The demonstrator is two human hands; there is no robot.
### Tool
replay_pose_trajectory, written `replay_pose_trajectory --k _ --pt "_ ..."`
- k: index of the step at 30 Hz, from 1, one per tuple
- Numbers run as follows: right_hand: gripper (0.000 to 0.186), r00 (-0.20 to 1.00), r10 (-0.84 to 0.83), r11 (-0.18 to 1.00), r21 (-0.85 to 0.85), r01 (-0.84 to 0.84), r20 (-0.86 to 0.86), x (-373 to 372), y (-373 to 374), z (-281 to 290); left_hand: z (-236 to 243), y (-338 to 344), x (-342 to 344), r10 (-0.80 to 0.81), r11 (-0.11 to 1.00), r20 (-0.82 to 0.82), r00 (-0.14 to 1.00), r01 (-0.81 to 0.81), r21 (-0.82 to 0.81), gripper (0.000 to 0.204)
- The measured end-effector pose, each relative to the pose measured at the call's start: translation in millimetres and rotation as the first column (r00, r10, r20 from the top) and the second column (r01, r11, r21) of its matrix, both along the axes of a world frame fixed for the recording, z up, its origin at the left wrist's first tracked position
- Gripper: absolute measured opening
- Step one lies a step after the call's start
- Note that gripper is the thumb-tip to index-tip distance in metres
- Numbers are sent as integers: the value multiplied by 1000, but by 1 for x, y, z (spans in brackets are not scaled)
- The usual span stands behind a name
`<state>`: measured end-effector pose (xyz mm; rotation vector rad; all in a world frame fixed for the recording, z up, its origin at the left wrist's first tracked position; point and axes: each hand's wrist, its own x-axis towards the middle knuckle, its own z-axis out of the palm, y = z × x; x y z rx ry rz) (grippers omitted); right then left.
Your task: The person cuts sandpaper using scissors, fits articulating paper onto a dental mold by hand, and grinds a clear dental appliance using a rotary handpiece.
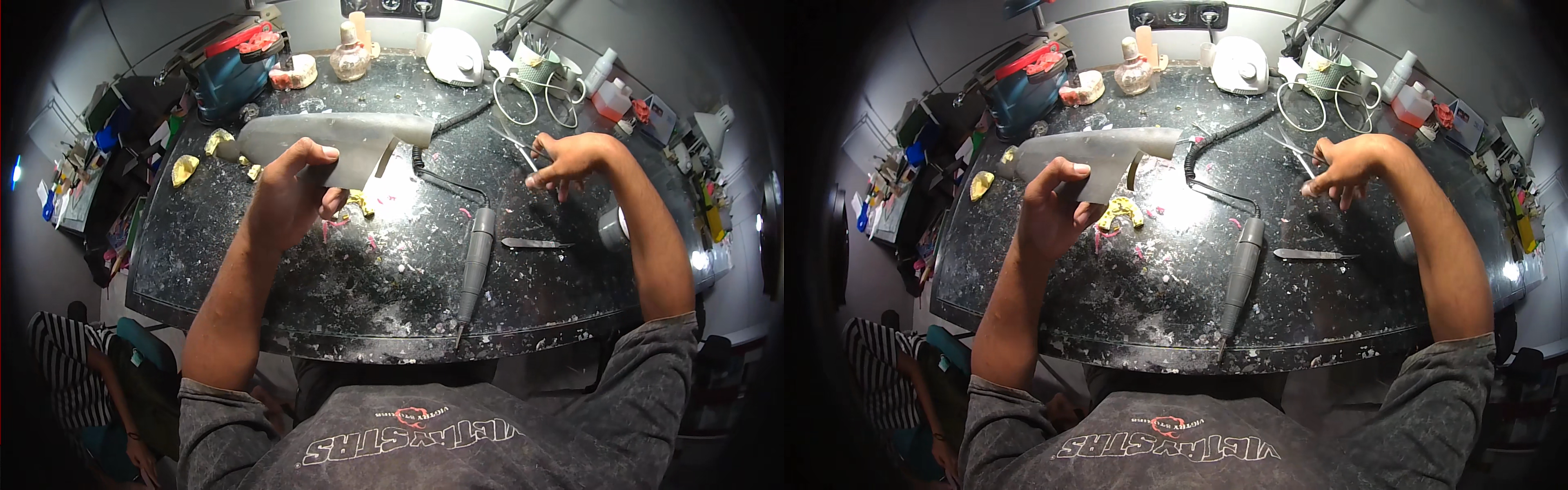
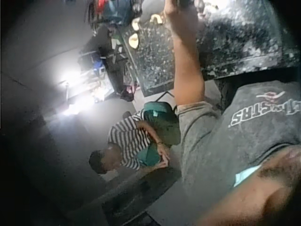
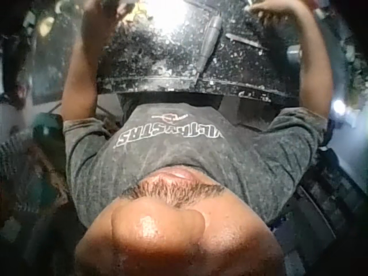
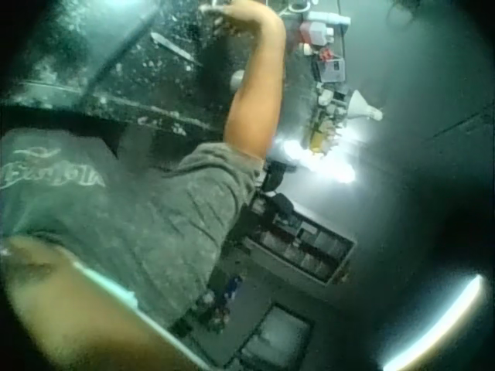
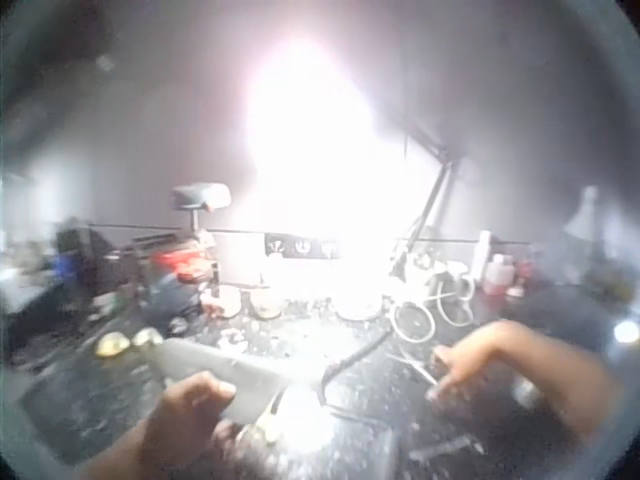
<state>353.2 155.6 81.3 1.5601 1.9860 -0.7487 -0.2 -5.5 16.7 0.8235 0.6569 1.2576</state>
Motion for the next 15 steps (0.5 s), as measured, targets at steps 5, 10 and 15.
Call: replay_pose_trajectory --k 5,10,15 --pt "60 994 -82 996 38 79 76 -25 -4 -11 3 -4 13 83 994 137 987 -72 -85 27" --pt "52 998 -10 978 206 22 -56 -32 -23 -13 -3 -1 15 -31 997 149 988 41 -61 30" --pt "35 963 -78 975 183 128 -259 -21 -18 -14 -2 -3 27 13 998 51 999 -10 -55 29"
